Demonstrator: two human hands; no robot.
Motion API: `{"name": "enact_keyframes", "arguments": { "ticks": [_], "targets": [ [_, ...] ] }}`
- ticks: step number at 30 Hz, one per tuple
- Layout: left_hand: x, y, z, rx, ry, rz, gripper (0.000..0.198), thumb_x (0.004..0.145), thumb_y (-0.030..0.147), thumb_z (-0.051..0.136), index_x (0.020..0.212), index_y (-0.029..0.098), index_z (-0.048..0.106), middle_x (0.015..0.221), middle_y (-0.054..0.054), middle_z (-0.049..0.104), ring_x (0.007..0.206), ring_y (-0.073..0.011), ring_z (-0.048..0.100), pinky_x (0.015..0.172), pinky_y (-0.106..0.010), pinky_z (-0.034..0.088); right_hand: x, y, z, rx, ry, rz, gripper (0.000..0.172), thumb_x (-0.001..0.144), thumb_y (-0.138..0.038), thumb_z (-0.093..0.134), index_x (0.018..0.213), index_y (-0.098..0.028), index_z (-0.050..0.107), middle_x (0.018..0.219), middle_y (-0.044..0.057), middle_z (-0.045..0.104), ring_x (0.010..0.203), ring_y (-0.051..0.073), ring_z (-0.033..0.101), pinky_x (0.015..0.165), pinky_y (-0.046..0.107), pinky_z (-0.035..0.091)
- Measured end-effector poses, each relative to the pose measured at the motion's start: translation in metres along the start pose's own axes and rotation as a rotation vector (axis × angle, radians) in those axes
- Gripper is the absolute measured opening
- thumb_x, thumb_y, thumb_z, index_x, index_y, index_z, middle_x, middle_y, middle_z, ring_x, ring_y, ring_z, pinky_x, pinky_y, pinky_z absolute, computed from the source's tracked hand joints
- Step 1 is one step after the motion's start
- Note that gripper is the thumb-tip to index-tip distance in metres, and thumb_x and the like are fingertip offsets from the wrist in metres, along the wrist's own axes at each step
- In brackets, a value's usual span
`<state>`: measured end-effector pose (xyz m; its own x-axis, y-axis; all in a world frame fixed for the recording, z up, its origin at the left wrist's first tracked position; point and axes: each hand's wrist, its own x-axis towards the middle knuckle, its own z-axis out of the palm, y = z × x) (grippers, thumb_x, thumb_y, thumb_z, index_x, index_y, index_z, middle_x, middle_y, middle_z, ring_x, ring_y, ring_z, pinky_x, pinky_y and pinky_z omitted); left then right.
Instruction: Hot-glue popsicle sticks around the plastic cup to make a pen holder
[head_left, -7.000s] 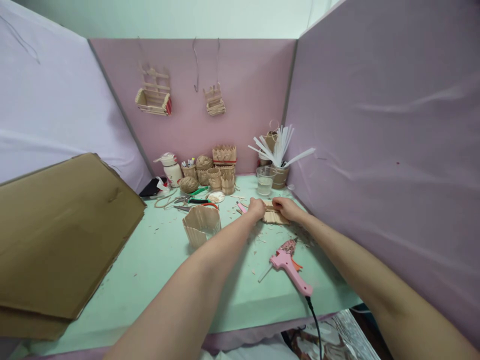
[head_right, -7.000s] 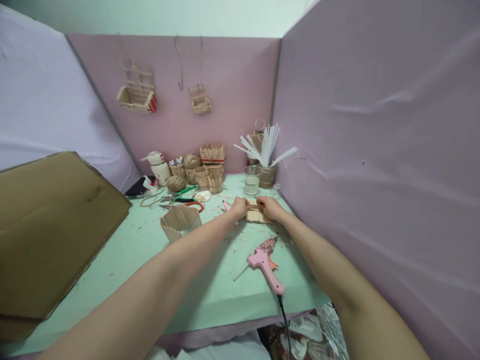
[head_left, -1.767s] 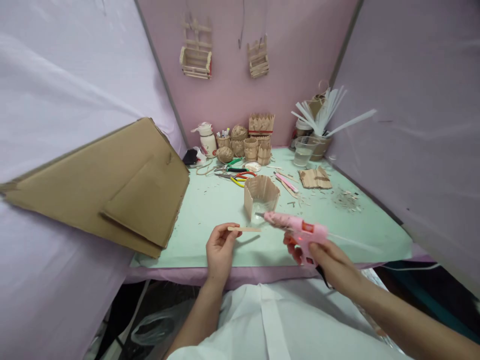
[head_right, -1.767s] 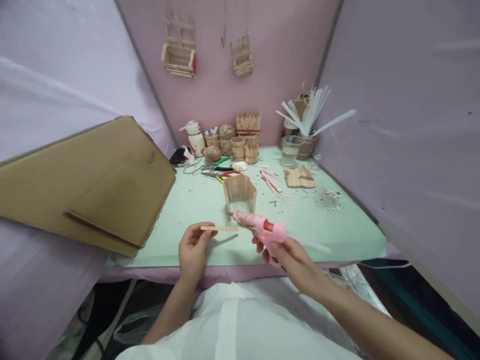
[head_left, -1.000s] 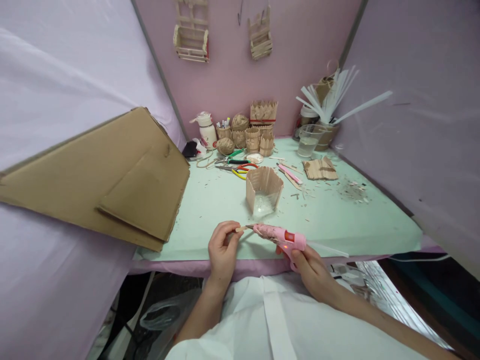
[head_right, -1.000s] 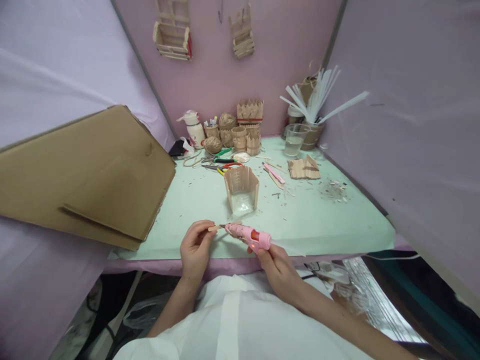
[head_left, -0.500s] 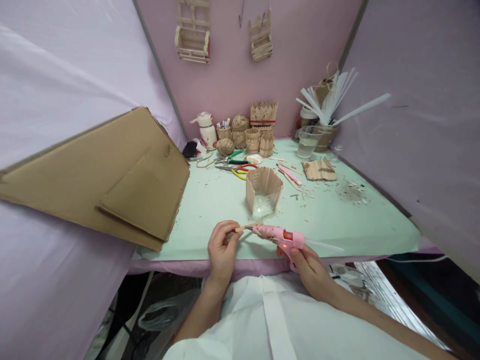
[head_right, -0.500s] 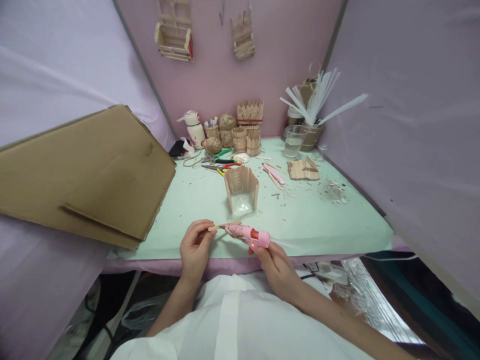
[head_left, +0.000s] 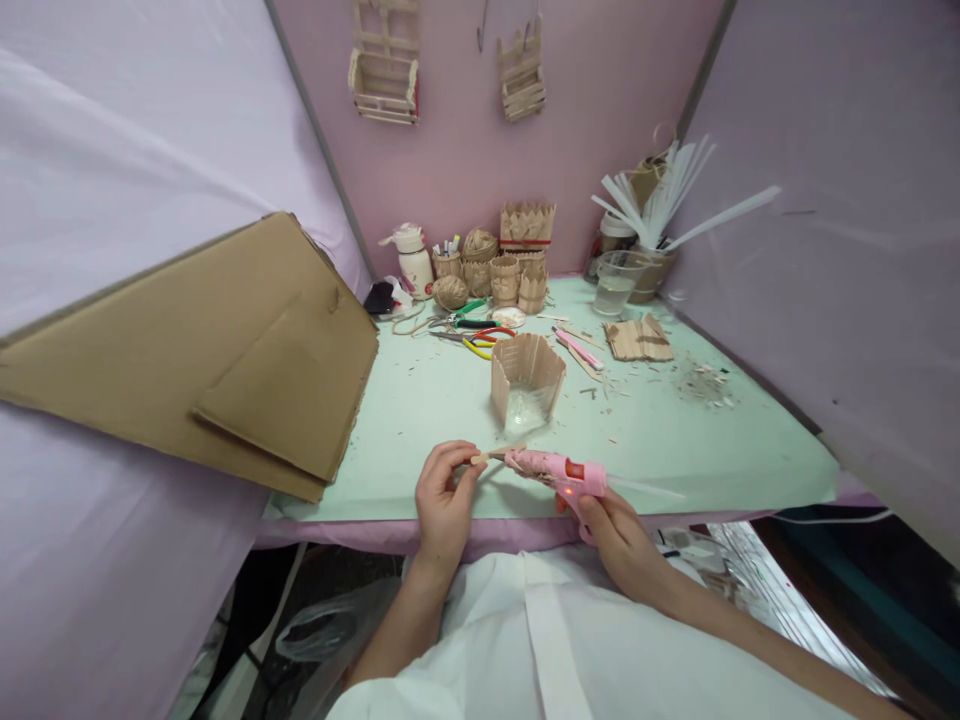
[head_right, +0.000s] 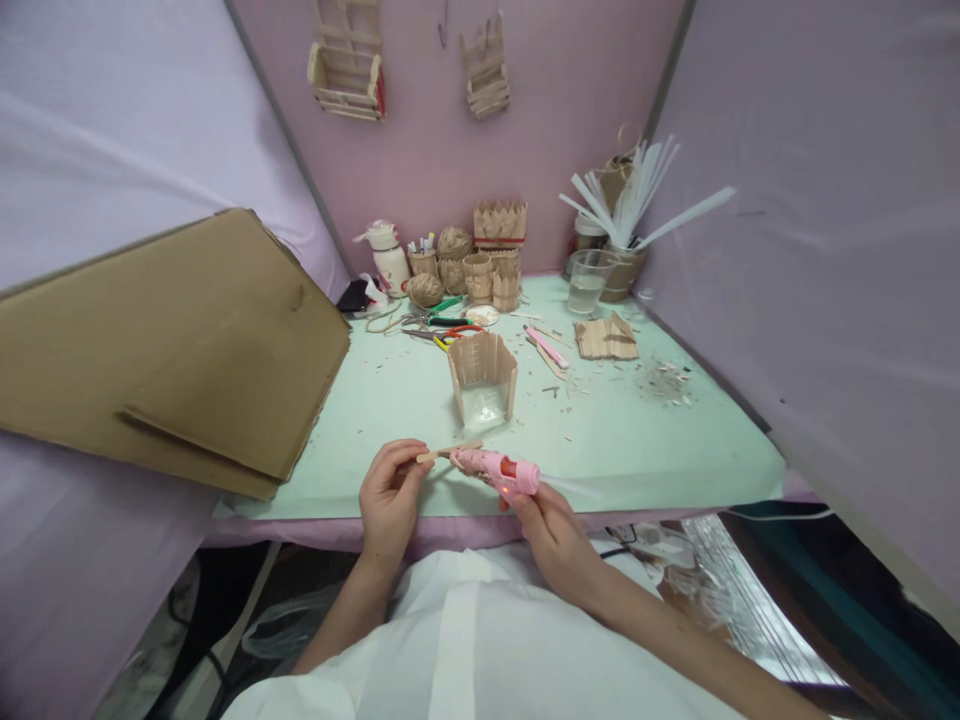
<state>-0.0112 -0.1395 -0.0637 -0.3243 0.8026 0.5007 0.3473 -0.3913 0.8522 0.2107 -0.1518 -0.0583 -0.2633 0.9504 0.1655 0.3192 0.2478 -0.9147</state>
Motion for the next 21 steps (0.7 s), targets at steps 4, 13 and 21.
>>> {"name": "enact_keyframes", "arguments": {
  "ticks": [4,13,21],
  "targets": [
    [-0.0004,-0.0004,0.0,0.002,-0.004,-0.011,0.003,0.085,0.024,0.071,0.085,0.022,0.073,0.094,-0.004,0.069,0.09,-0.016,0.064,0.076,-0.026,0.052,0.0,0.0003,0.0003,-0.001,0.003,-0.011,0.049,0.099,-0.056,0.035,0.08,-0.02,0.063,0.069,0.001,0.058,0.062,0.016,0.05,0.061,0.028,0.042],
    [0.0002,-0.0006,-0.0002,-0.001,0.003,0.008,0.004,0.085,0.021,0.07,0.085,0.023,0.074,0.094,-0.003,0.069,0.091,-0.0154,0.065,0.076,-0.025,0.052,0.001,-0.0037,-0.0027,-0.048,0.031,0.017,0.052,0.098,-0.059,0.034,0.077,-0.02,0.062,0.066,0.001,0.057,0.06,0.016,0.049,0.06,0.029,0.043],
    [-0.0006,-0.0019,-0.001,0.019,-0.006,-0.006,0.005,0.085,0.022,0.069,0.086,0.022,0.073,0.095,-0.004,0.069,0.091,-0.017,0.065,0.075,-0.027,0.052,-0.0006,0.0006,-0.0038,-0.071,0.044,0.058,0.052,0.097,-0.06,0.034,0.078,-0.02,0.061,0.075,0.004,0.063,0.07,0.018,0.056,0.068,0.03,0.046]
  ]
}}
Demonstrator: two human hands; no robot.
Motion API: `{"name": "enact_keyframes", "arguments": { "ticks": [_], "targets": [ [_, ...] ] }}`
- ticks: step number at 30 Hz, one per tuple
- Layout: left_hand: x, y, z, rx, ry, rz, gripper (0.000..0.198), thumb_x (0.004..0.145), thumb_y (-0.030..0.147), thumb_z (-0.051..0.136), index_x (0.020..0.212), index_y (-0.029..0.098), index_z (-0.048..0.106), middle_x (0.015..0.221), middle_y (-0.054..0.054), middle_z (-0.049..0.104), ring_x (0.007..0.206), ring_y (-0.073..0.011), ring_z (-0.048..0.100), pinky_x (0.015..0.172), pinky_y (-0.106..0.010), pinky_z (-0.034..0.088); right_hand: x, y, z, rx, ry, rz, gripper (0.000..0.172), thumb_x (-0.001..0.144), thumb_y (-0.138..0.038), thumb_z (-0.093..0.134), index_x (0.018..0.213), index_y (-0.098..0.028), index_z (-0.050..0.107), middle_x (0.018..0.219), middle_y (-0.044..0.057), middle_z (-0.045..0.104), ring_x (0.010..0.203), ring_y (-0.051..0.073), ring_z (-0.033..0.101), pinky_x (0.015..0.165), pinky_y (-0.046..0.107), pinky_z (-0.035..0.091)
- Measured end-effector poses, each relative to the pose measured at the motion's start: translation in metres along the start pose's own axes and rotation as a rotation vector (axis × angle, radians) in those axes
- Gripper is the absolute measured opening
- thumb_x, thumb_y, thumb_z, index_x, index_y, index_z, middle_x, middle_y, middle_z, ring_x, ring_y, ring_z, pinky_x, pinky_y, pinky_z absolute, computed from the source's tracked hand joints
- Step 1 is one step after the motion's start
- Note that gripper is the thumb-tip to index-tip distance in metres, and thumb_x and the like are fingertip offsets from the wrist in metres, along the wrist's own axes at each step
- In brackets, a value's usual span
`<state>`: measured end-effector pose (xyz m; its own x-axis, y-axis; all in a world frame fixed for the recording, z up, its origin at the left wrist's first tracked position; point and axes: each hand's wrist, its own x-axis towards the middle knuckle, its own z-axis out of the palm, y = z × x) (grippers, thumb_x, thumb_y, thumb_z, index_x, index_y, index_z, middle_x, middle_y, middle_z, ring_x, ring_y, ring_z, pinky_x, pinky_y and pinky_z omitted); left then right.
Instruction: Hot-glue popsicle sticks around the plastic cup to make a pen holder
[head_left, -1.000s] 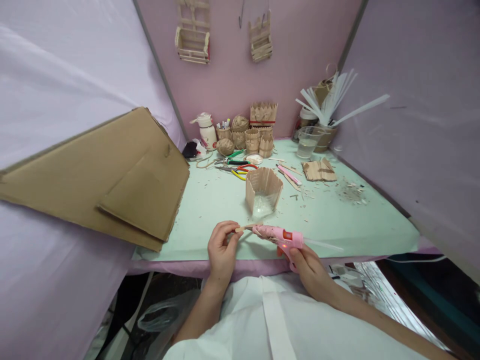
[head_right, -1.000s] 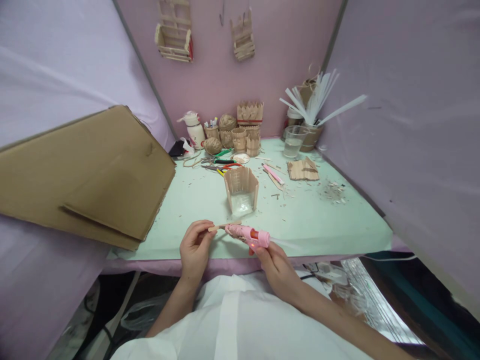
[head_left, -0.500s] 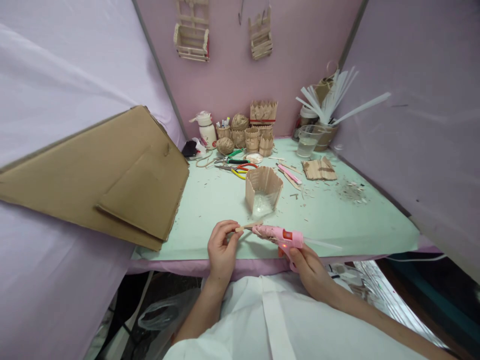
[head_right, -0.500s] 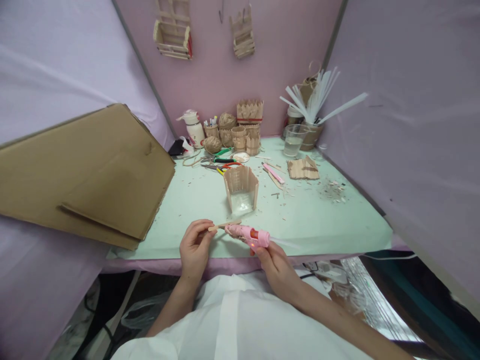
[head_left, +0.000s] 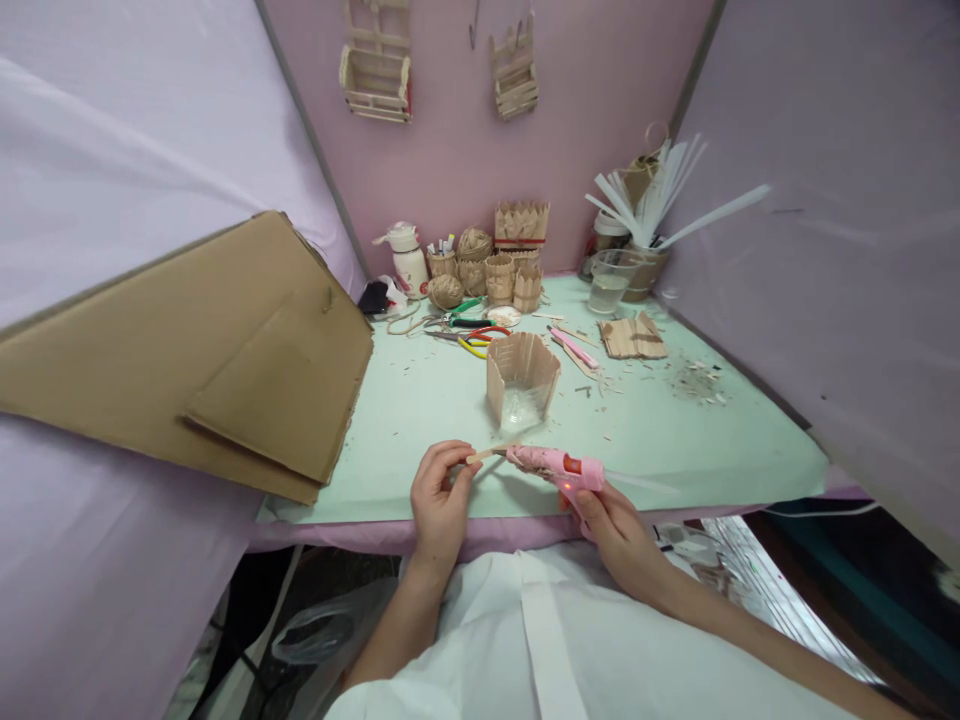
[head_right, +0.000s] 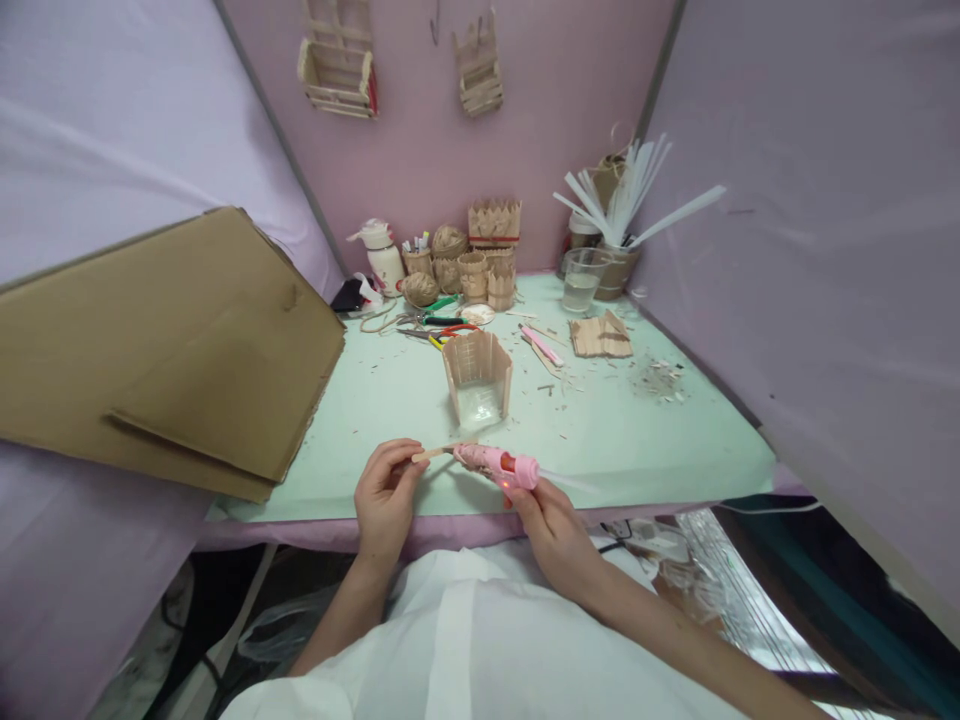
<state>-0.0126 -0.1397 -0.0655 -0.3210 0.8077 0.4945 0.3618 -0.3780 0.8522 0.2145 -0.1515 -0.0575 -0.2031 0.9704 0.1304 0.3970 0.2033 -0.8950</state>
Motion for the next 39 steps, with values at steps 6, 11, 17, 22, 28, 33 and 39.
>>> {"name": "enact_keyframes", "arguments": {
  "ticks": [6,11,17,22,28,33,39],
  "targets": [
    [0.001,0.0,0.001,-0.002,-0.001,-0.001,0.005,0.085,0.021,0.069,0.086,0.023,0.073,0.095,-0.003,0.069,0.093,-0.0164,0.065,0.077,-0.026,0.052,-0.001,-0.002,-0.002,-0.021,0.016,0.026,0.054,0.096,-0.063,0.034,0.076,-0.02,0.061,0.071,0.003,0.061,0.066,0.018,0.053,0.065,0.03,0.045],
    [0.001,0.001,0.0,-0.012,0.006,-0.007,0.004,0.085,0.021,0.069,0.085,0.022,0.073,0.095,-0.004,0.069,0.092,-0.0164,0.065,0.073,-0.025,0.051,-0.001,-0.007,-0.005,-0.018,0.03,0.027,0.054,0.095,-0.065,0.034,0.072,-0.021,0.057,0.065,0.001,0.055,0.059,0.016,0.049,0.059,0.03,0.043],
    [0.001,0.004,0.001,0.003,0.0,-0.021,0.005,0.085,0.022,0.068,0.084,0.021,0.073,0.094,-0.005,0.069,0.091,-0.0171,0.065,0.072,-0.026,0.052,0.0,-0.008,-0.006,-0.034,0.035,0.044,0.054,0.094,-0.065,0.035,0.074,-0.021,0.059,0.067,0.003,0.058,0.062,0.018,0.051,0.06,0.03,0.043],
    [0.001,0.004,0.001,0.005,0.004,-0.023,0.005,0.084,0.021,0.068,0.084,0.021,0.073,0.094,-0.005,0.069,0.09,-0.0172,0.065,0.071,-0.026,0.051,0.0,-0.007,-0.008,-0.024,0.024,0.038,0.051,0.096,-0.062,0.036,0.075,-0.021,0.058,0.069,0.002,0.059,0.064,0.018,0.052,0.061,0.03,0.044],
    [0.0,0.003,0.0,0.006,-0.007,-0.029,0.006,0.084,0.019,0.067,0.084,0.021,0.072,0.096,-0.004,0.069,0.092,-0.0173,0.065,0.071,-0.025,0.05,0.001,-0.004,-0.012,-0.06,0.037,0.048,0.051,0.097,-0.061,0.035,0.077,-0.02,0.059,0.072,0.003,0.06,0.068,0.018,0.054,0.065,0.03,0.044],
    [0.0,0.003,0.0,0.011,-0.009,-0.026,0.006,0.085,0.019,0.067,0.085,0.021,0.072,0.096,-0.004,0.069,0.093,-0.017,0.064,0.071,-0.025,0.05,0.002,-0.007,-0.012,-0.057,0.034,0.04,0.049,0.096,-0.06,0.037,0.076,-0.021,0.058,0.072,0.003,0.061,0.068,0.019,0.055,0.064,0.03,0.044],
    [0.0,0.003,0.0,0.018,-0.007,-0.035,0.006,0.085,0.019,0.067,0.085,0.021,0.072,0.097,-0.005,0.069,0.092,-0.017,0.064,0.069,-0.025,0.05,0.005,-0.014,-0.014,-0.082,0.049,0.058,0.049,0.096,-0.062,0.037,0.069,-0.023,0.053,0.068,0.003,0.06,0.063,0.019,0.053,0.062,0.031,0.044]
  ]
}}
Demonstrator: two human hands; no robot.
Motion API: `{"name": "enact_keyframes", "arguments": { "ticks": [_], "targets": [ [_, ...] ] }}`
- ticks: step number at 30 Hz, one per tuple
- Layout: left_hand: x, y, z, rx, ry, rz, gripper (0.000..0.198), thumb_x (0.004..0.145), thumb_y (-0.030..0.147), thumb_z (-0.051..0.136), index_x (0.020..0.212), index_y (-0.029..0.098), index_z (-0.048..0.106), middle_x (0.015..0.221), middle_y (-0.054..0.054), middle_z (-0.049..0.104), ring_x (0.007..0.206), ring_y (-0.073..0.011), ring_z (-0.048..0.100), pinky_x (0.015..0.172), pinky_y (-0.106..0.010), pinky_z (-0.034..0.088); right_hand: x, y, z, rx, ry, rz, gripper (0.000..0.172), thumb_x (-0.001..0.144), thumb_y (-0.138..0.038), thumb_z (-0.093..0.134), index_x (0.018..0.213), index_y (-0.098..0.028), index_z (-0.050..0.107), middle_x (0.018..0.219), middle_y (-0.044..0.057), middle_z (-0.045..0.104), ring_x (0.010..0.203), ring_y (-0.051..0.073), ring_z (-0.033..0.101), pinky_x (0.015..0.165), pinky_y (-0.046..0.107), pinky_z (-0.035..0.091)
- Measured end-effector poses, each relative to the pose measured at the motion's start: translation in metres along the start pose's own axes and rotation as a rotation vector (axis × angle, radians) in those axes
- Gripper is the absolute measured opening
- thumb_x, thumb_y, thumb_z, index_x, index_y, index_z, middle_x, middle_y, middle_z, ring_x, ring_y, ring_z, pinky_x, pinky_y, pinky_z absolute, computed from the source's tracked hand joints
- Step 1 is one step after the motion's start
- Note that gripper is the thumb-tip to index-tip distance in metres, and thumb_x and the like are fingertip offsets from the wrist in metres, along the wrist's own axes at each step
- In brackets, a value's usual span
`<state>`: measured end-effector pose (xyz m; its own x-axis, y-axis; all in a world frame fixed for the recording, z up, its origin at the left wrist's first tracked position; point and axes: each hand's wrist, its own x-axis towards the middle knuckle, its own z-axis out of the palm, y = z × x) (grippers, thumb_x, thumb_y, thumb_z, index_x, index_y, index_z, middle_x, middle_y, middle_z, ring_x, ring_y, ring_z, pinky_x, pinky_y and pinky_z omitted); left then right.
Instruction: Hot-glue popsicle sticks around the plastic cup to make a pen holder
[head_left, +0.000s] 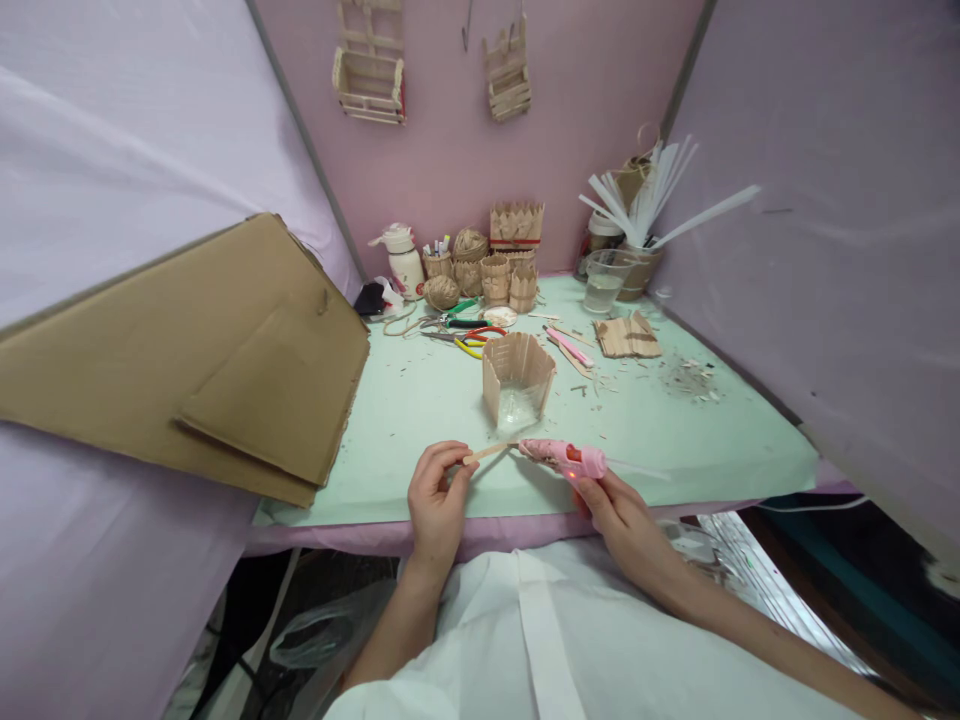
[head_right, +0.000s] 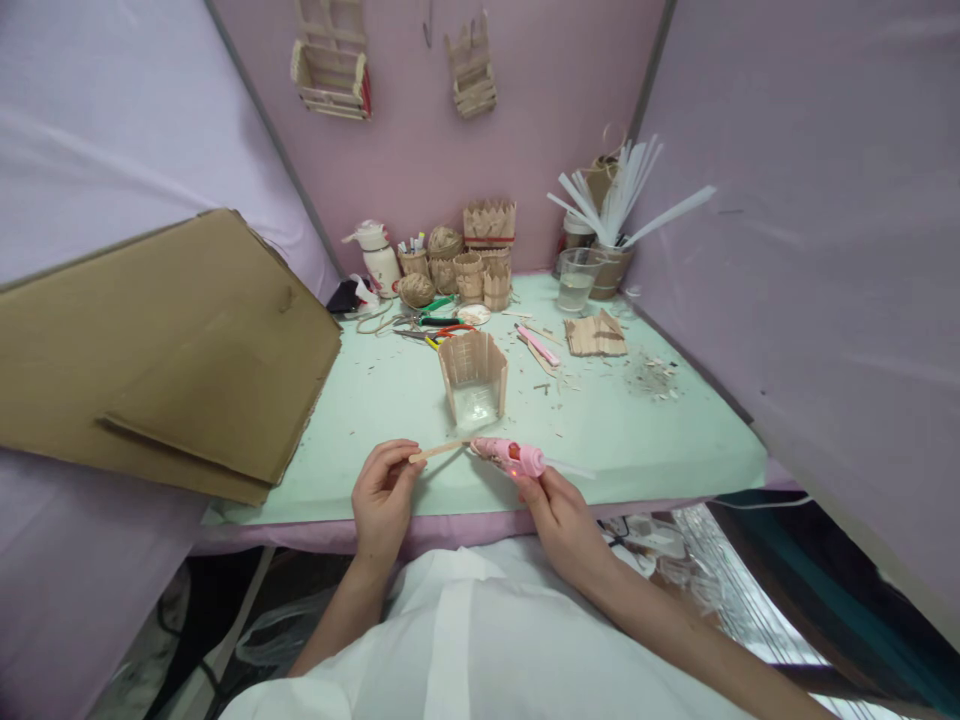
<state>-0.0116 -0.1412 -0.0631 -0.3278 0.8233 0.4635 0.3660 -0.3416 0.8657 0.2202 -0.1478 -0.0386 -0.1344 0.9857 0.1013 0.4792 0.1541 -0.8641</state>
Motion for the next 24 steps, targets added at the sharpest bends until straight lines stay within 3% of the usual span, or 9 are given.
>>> {"name": "enact_keyframes", "arguments": {
  "ticks": [8,12,17,21,24],
  "targets": [
    [0.001,0.001,0.001,-0.02,0.018,0.003,0.005,0.084,0.021,0.068,0.084,0.021,0.072,0.095,-0.005,0.069,0.091,-0.0172,0.065,0.072,-0.026,0.052,0.0,0.001,-0.001,-0.024,0.04,0.031,0.049,0.095,-0.063,0.036,0.07,-0.023,0.053,0.066,0.003,0.06,0.061,0.019,0.053,0.059,0.032,0.043],
    [0.002,-0.001,0.001,-0.07,0.027,0.017,0.004,0.084,0.021,0.068,0.084,0.021,0.072,0.094,-0.005,0.07,0.091,-0.0169,0.066,0.078,-0.027,0.054,0.003,0.003,-0.02,-0.123,0.109,-0.039,0.047,0.096,-0.06,0.035,0.073,-0.024,0.055,0.067,0.005,0.061,0.064,0.021,0.055,0.061,0.033,0.043],
    [0.0,-0.001,0.005,-0.145,-0.001,-0.044,0.007,0.085,0.025,0.068,0.088,0.019,0.072,0.098,-0.007,0.073,0.097,-0.0195,0.068,0.087,-0.032,0.056,0.021,0.019,-0.075,-0.562,0.282,-0.122,0.039,0.098,-0.048,0.033,0.097,-0.02,0.061,0.087,0.013,0.066,0.082,0.028,0.058,0.07,0.038,0.044],
    [-0.001,0.002,0.009,-0.137,-0.028,-0.02,0.008,0.086,0.026,0.067,0.089,0.02,0.071,0.1,-0.008,0.073,0.1,-0.0211,0.068,0.091,-0.036,0.055,0.032,0.054,-0.11,-1.044,0.346,-0.051,0.029,0.096,-0.034,0.035,0.085,-0.02,0.057,0.079,0.016,0.061,0.075,0.03,0.055,0.065,0.04,0.039],
    [-0.001,0.007,0.01,-0.081,-0.042,0.06,0.006,0.086,0.025,0.067,0.088,0.02,0.07,0.099,-0.008,0.072,0.099,-0.0214,0.068,0.09,-0.037,0.055,0.034,0.073,-0.119,-1.158,0.291,0.013,0.028,0.094,-0.037,0.044,0.078,-0.019,0.058,0.076,0.016,0.061,0.07,0.029,0.054,0.059,0.038,0.037]
  ]
}}
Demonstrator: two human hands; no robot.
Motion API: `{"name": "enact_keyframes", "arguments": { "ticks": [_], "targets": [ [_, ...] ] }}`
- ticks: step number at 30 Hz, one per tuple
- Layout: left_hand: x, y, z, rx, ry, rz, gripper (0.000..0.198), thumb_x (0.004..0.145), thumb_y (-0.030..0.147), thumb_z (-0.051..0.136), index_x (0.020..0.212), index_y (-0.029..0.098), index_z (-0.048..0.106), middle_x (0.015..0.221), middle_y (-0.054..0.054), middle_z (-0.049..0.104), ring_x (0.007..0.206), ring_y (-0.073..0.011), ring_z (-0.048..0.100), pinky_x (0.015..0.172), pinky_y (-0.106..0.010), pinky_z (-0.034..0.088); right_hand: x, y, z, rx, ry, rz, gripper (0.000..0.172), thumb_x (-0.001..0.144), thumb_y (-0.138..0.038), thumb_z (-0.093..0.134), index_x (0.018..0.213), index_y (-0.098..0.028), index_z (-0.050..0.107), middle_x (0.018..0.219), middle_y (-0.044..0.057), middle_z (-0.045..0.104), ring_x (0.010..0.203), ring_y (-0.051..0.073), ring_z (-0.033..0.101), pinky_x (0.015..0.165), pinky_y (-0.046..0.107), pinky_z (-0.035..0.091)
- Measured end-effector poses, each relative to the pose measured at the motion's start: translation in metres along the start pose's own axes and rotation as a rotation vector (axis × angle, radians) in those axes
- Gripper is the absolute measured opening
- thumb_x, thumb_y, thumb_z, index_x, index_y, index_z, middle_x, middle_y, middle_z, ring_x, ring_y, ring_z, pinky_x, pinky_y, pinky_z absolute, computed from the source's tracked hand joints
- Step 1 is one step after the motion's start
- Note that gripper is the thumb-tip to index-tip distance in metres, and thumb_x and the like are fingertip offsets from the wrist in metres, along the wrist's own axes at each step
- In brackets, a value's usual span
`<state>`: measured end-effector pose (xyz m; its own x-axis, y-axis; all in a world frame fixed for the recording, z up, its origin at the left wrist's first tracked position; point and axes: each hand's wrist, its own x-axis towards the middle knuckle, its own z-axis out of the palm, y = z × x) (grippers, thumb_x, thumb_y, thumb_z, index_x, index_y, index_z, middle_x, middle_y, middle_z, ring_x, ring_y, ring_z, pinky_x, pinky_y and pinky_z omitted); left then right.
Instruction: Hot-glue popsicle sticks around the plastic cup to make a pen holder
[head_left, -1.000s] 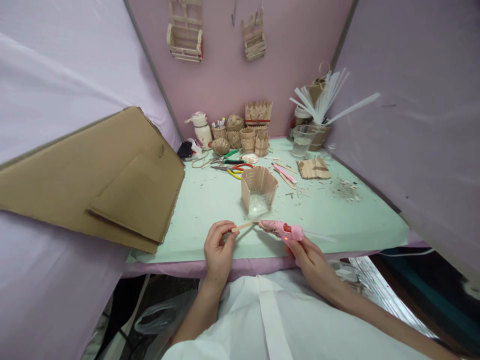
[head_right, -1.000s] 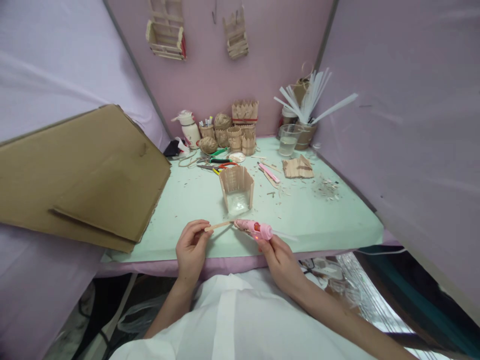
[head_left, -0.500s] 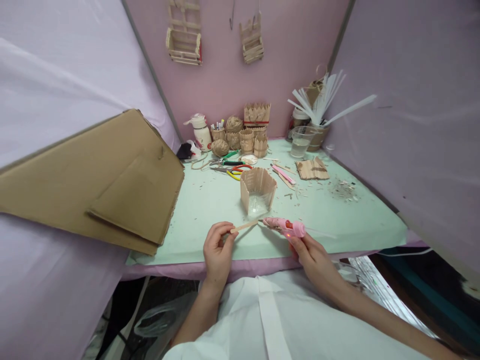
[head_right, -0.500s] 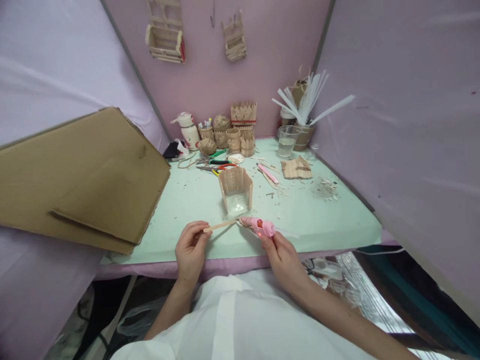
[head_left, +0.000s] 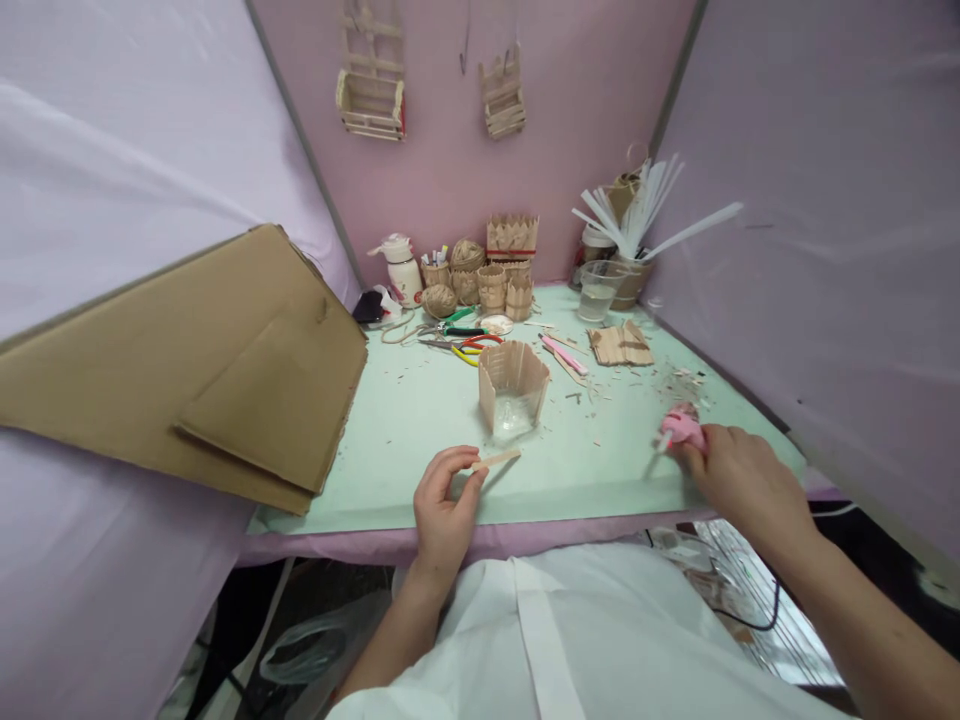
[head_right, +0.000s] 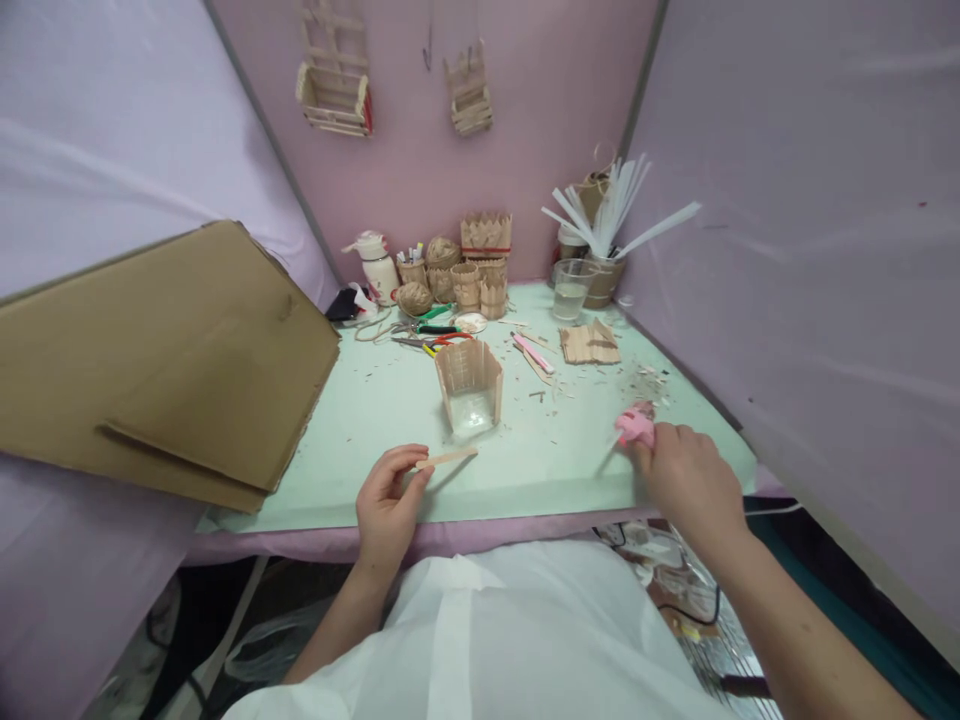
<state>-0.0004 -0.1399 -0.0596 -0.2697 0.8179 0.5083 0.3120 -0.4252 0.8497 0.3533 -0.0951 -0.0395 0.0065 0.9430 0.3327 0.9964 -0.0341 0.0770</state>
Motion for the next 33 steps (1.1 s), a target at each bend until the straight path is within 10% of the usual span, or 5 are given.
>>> {"name": "enact_keyframes", "arguments": {
  "ticks": [6,10,14,29,33],
  "targets": [
    [0.003,0.021,0.006,0.175,-0.025,0.161,0.004,0.088,0.021,0.066,0.091,0.021,0.069,0.101,-0.006,0.07,0.097,-0.0194,0.068,0.088,-0.035,0.055,-0.002,-0.04,-0.039,0.215,0.153,-0.122,0.031,0.094,-0.042,0.05,0.105,-0.019,0.067,0.111,0.018,0.066,0.099,0.035,0.059,0.076,0.044,0.04],
    [0.006,0.035,0.015,0.253,-0.045,0.28,0.005,0.087,0.02,0.067,0.092,0.021,0.069,0.104,-0.008,0.069,0.101,-0.0202,0.066,0.089,-0.035,0.055,-0.012,-0.116,-0.086,0.66,0.181,-0.556,0.021,0.095,-0.042,0.057,0.1,-0.024,0.064,0.097,0.006,0.07,0.093,0.023,0.062,0.083,0.038,0.037],
    [0.007,0.039,0.019,0.31,-0.067,0.362,0.011,0.088,0.016,0.064,0.095,0.022,0.069,0.109,-0.009,0.068,0.104,-0.0216,0.065,0.09,-0.036,0.055,-0.019,-0.168,-0.098,0.707,0.241,-0.617,0.009,0.094,-0.025,0.059,0.087,-0.02,0.063,0.082,0.002,0.068,0.083,0.018,0.058,0.081,0.036,0.032],
    [0.012,0.033,0.024,0.4,-0.066,0.445,0.018,0.087,0.012,0.063,0.104,0.02,0.063,0.112,-0.009,0.067,0.107,-0.0219,0.062,0.095,-0.039,0.052,-0.008,-0.17,-0.075,0.62,0.397,-0.567,0.015,0.096,-0.016,0.056,0.083,-0.019,0.062,0.077,0.001,0.068,0.077,0.017,0.057,0.077,0.035,0.033],
    [0.06,0.022,-0.001,0.37,-0.183,0.351,0.068,0.079,0.034,0.078,0.137,0.022,0.044,0.135,-0.014,0.054,0.13,-0.0289,0.05,0.108,-0.049,0.043,0.01,-0.158,-0.086,0.67,0.397,-0.546,0.011,0.096,-0.019,0.059,0.085,-0.02,0.061,0.082,0.001,0.068,0.081,0.018,0.059,0.078,0.034,0.033]
  ]
}}
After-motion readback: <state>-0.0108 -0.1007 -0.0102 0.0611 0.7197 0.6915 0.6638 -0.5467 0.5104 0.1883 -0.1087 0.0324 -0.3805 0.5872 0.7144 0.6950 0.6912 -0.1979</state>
